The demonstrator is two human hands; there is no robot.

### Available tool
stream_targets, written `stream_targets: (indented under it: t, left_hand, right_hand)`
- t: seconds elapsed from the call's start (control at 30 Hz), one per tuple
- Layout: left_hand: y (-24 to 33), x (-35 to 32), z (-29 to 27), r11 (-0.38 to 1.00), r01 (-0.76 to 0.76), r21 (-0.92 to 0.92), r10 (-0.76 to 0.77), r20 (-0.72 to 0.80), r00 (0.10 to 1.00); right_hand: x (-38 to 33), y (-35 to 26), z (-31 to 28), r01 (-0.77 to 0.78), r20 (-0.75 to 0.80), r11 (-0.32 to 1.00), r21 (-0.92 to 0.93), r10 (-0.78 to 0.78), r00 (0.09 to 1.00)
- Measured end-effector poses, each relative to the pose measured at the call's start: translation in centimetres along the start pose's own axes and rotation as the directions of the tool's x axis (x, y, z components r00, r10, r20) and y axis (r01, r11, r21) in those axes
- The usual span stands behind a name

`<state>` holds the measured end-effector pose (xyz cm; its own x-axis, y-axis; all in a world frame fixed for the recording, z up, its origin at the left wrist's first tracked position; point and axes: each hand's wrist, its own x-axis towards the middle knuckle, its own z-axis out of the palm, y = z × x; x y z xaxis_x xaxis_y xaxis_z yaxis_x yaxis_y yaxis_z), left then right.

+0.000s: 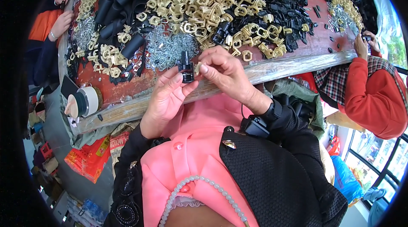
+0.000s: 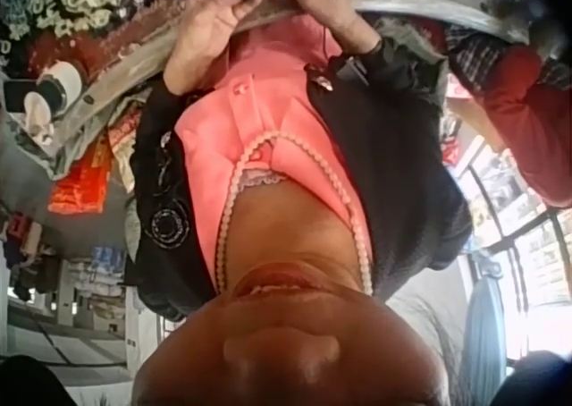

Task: The person assembles components by hand, picking up a black plastic housing and inserting a small metal pin and a beige plastic clip into it. They align the parts and press them together before placing the completed assembly onto the table.

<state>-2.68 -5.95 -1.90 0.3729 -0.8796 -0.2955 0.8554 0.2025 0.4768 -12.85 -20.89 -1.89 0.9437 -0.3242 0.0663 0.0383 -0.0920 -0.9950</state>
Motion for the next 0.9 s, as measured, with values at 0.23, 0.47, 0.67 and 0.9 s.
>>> stream_targets:
  t: [0.23, 0.47, 0.67, 0.9]
  left_hand:
    - [0.8, -2.0, -1.3, 0.999, 0.043, 0.025, -0.042, -0.034, 0.999]
    - [1.3, -4.4, -1.8, 1.0, 0.007, 0.026, -0.007, -0.028, 1.0]
    - [1.6, -4.4, -1.3, 0.995, 0.044, 0.094, -0.043, -0.006, 0.999]
    - [2.1, -3.0, -2.3, 0.988, -0.016, 0.15, 0.033, -0.111, 0.993]
  right_hand:
    - [0.7, -3.0, 1.4, 0.041, 0.002, 0.995, -0.086, -0.04, 0.999]
    - [0.9, -3.8, 3.8, 0.186, 0.176, 0.947, -0.263, -0.142, 0.974]
    - [0.3, -2.8, 4.6, 0.121, 0.0, 0.975, -0.185, -0.123, 0.992]
    - [-0.8, -1.1, -4.6, -0.006, -0.111, 0.268, -0.963, -0.379, 0.919]
